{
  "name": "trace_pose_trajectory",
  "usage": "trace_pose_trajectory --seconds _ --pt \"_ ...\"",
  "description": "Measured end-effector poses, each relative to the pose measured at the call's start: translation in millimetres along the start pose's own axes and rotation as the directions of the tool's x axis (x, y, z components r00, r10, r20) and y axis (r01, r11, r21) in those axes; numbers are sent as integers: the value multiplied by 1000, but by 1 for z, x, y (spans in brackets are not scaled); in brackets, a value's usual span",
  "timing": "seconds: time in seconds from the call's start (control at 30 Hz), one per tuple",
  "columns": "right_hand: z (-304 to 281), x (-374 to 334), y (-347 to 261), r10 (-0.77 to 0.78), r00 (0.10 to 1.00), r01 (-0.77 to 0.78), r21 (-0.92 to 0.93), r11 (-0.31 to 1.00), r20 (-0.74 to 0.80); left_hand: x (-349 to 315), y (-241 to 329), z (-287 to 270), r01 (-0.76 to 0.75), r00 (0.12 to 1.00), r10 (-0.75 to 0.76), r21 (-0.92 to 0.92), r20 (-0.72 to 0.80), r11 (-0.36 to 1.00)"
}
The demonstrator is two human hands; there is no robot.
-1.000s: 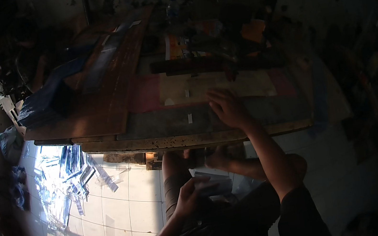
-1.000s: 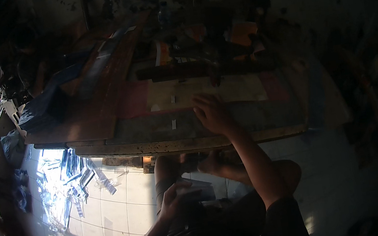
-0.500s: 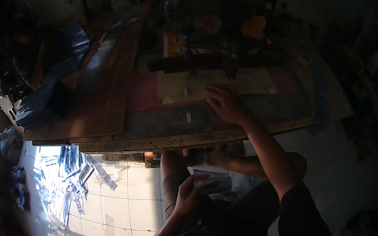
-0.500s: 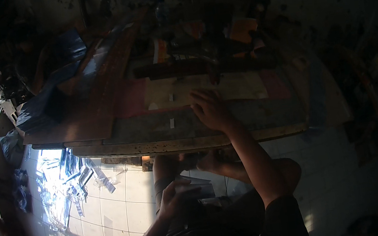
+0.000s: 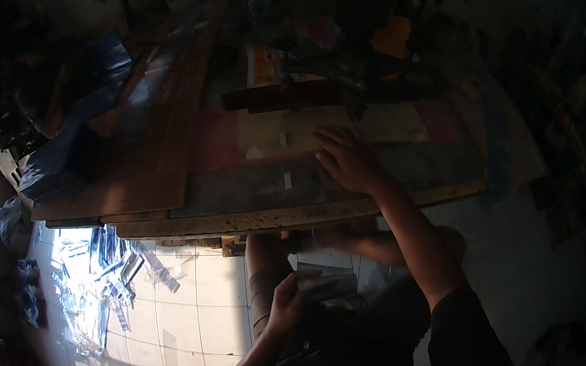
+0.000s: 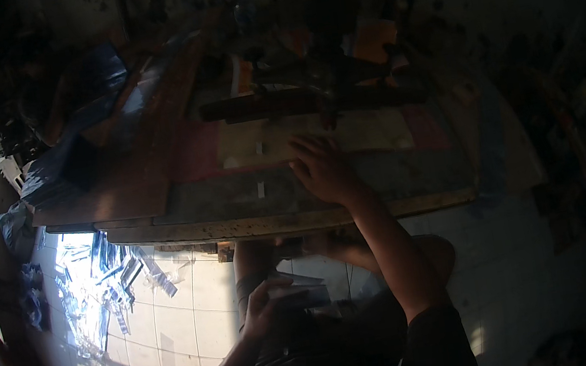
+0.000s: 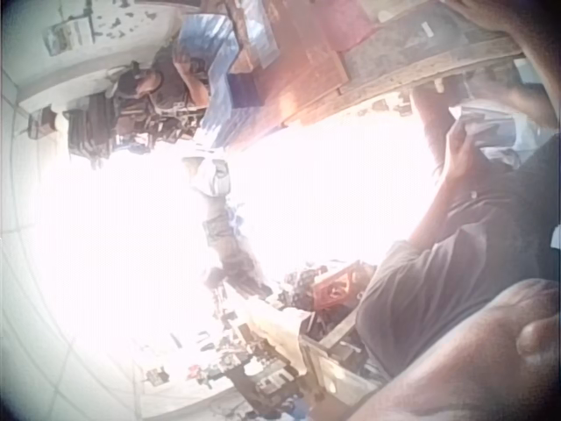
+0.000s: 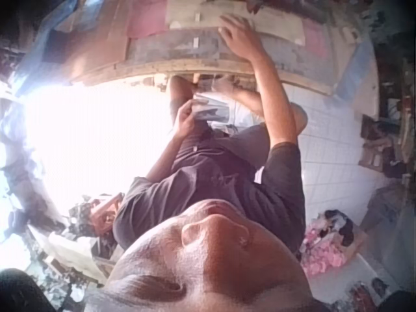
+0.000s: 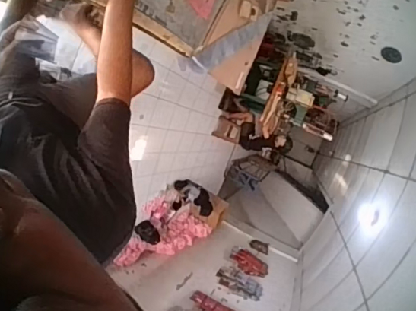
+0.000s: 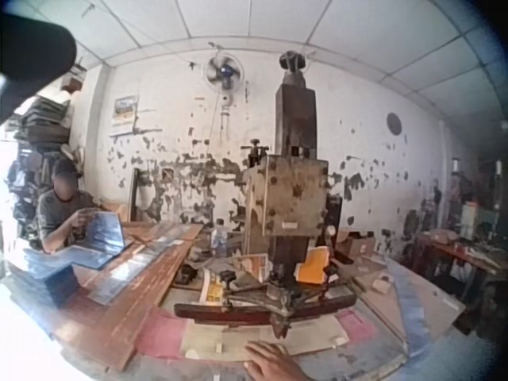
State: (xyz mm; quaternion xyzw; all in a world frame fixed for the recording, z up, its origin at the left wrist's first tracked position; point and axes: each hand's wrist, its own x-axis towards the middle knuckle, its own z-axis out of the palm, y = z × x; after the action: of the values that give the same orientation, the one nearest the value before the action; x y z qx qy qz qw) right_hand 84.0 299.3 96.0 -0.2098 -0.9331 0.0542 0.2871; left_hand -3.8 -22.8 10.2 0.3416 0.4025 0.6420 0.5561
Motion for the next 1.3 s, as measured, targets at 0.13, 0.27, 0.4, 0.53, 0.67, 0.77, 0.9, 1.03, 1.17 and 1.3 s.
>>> trace_pose_trajectory --seconds 0.13,0.27,0.4,0.53,0.67,0.77,0.9,1.03,1.17,1.3 --pt "1 1 -2 6 1000 -6 -26 1000 10 0 -1 -4 52 999 -52 0 -14 999" --pt "-2 2 -3 19 1000 -19 16 1000 23 2 0 -3 31 999 -30 90 -17 995" --pt "0 2 -4 6 1000 -6 23 1000 12 4 6 0 29 999 -19 225 -45 974" --pt "1 1 -4 18 1000 -18 63 998 8 3 8 0 34 998 -25 193 -50 981" --pt "-1 0 -5 17 1000 -16 95 995 -5 1 9 1 62 997 -58 84 -49 995" --pt "-1 0 -6 18 1000 -17 96 995 -9 0 9 3 85 995 -83 32 -62 996" --pt "1 1 -6 23 1000 -20 129 991 -17 3 5 0 22 998 -10 190 -64 982" --pt "-1 0 -9 23 1000 -22 91 996 -7 2 10 6 120 988 -104 142 -115 983" --pt "-13 -7 -17 34 999 -36 60 998 39 1 1 -1 135 985 -127 65 -120 989" --pt "-39 -34 -50 73 997 -78 144 987 38 0 13 5 109 988 -97 88 -122 990"
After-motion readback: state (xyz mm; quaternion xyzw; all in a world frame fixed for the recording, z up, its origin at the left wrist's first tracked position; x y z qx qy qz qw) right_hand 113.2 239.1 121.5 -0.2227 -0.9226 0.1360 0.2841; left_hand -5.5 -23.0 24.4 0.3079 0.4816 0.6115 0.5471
